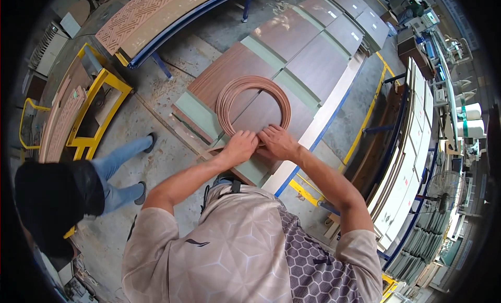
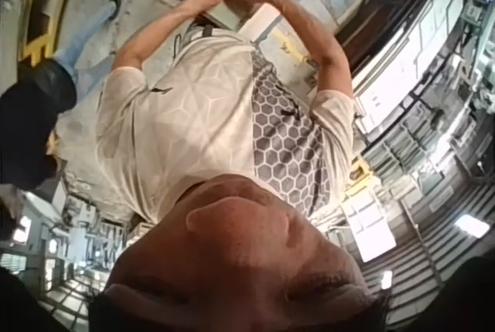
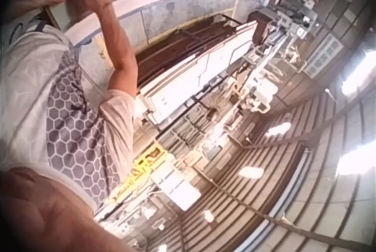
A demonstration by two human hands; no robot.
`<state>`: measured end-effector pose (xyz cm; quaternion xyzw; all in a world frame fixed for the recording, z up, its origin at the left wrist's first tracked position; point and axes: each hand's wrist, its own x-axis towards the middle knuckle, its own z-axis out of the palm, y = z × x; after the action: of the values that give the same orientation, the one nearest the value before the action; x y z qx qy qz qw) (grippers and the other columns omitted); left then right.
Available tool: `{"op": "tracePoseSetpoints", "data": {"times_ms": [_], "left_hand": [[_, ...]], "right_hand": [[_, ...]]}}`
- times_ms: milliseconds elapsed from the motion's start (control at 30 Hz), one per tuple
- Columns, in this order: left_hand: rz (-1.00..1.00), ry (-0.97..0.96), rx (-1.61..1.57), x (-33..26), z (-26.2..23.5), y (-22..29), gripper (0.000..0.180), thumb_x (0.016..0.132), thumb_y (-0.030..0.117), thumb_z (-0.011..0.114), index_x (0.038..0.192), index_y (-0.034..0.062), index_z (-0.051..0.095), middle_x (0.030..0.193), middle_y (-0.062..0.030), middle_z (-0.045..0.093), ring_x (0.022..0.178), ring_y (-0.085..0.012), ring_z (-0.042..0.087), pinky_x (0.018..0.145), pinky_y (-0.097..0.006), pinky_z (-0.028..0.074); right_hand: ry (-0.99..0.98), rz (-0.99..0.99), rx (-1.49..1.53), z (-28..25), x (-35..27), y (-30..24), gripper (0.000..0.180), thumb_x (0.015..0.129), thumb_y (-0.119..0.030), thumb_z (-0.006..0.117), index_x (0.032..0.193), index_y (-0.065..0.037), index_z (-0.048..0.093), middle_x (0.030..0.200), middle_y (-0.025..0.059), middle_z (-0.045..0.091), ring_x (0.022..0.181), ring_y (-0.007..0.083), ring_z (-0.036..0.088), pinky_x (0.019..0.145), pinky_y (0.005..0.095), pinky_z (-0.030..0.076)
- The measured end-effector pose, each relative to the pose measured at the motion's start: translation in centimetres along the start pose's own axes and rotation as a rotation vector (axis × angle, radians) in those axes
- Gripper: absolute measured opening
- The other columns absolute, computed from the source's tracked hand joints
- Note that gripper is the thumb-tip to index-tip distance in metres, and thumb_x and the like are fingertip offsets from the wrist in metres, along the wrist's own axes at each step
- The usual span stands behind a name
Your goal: Cutting and organizing strips of edge banding material from a large coil on a worktable and then placing them on furniture panels.
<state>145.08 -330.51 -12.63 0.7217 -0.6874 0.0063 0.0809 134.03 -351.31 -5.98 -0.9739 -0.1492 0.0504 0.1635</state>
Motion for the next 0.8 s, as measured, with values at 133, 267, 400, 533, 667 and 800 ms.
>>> {"op": "tracePoseSetpoints", "data": {"times_ms": [133,267,400,533,667,800], "left_hand": [[-0.07,0.165,-0.174,-0.3,-2.4,-3.0,0.022,0.094,0.029,0.068,0.102,0.0091,0.062,0.101,-0.01,0.058,0.103,-0.0272,0.057,0.093,-0.041,0.046],[0.009,0.184,0.008,1.1,-2.1,-3.9,0.022,0.095,0.03,0.066,0.099,0.0094,0.062,0.101,-0.0107,0.058,0.105,-0.0293,0.057,0.1,-0.046,0.045],[0.109,-0.003,-0.019,0.4,1.5,1.1,0.014,0.09,0.021,0.058,0.092,0.0084,0.063,0.094,-0.011,0.062,0.092,-0.0298,0.061,0.079,-0.044,0.047],[0.045,0.101,-0.132,0.5,-2.1,-0.6,0.015,0.09,0.021,0.062,0.096,0.0072,0.063,0.096,-0.0106,0.06,0.097,-0.0284,0.06,0.085,-0.042,0.046],[0.118,0.118,-0.102,0.5,-4.2,-4.9,0.015,0.091,0.02,0.062,0.097,0.0067,0.063,0.097,-0.012,0.059,0.1,-0.0302,0.059,0.092,-0.044,0.045],[0.192,0.043,0.084,-0.6,-2.9,-2.7,0.016,0.092,0.018,0.058,0.098,0.005,0.064,0.098,-0.0118,0.062,0.102,-0.0291,0.06,0.1,-0.048,0.043]], "right_hand": [[0.147,0.077,-0.202,-0.3,-4.7,4.3,0.024,0.092,-0.032,0.072,0.099,-0.012,0.062,0.097,0.0084,0.061,0.101,0.0285,0.064,0.101,0.0413,0.051],[0.288,0.029,-0.255,1.4,-6.1,8.1,0.016,0.088,-0.023,0.069,0.099,-0.012,0.065,0.113,0.0098,0.065,0.113,0.0295,0.063,0.109,0.0411,0.049],[0.052,0.034,-0.072,2.3,-2.9,-0.2,0.023,0.091,-0.025,0.07,0.105,-0.009,0.062,0.105,0.0111,0.064,0.105,0.0318,0.064,0.099,0.0444,0.05],[0.104,0.119,-0.148,1.6,-5.6,3.2,0.028,0.094,-0.034,0.072,0.107,-0.011,0.06,0.104,0.0109,0.062,0.106,0.0305,0.063,0.104,0.0434,0.049],[0.239,-0.049,-0.301,-1.8,-6.5,6.9,0.022,0.088,-0.028,0.072,0.101,-0.013,0.062,0.105,0.0086,0.062,0.112,0.0275,0.061,0.116,0.0426,0.042],[0.205,-0.113,-0.181,0.5,-3.1,2.3,0.027,0.079,-0.023,0.072,0.103,-0.011,0.064,0.104,0.0107,0.061,0.115,0.0291,0.059,0.117,0.0452,0.04]]}}
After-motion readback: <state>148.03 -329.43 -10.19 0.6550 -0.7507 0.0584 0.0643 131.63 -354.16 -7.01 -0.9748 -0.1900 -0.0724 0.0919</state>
